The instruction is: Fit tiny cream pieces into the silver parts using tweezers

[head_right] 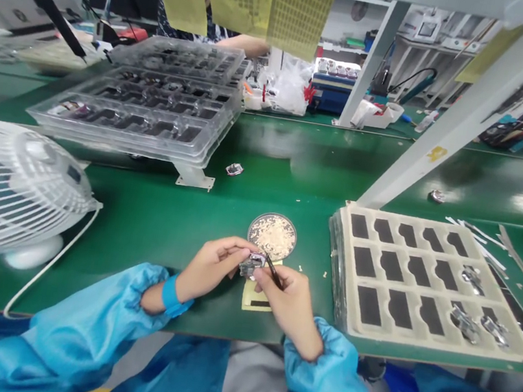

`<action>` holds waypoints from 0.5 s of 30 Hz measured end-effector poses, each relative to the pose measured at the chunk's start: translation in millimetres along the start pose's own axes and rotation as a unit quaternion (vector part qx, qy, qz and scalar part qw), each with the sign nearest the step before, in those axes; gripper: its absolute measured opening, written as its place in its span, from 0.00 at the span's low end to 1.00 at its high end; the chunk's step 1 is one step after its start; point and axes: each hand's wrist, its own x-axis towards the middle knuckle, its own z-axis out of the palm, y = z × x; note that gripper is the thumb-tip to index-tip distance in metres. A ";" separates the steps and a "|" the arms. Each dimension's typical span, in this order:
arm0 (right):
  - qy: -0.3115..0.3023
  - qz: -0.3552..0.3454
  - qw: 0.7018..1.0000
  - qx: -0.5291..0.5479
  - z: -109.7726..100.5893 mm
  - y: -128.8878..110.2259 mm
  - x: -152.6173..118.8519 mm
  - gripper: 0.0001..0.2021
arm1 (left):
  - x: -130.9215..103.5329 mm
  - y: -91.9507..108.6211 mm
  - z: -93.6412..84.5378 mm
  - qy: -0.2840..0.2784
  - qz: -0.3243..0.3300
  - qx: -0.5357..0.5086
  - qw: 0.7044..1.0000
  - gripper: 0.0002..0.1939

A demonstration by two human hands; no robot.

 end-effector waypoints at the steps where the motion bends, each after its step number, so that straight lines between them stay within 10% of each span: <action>1: 0.004 -0.001 1.000 -0.004 0.1 0.6 0.2 0.17 | -0.5 -0.2 -0.1 0.000 0.000 0.002 1.000 0.17; 15: 0.041 0.016 0.999 -0.007 -2.5 4.4 1.9 0.19 | -7.1 -4.0 1.5 -0.053 0.061 0.066 0.995 0.20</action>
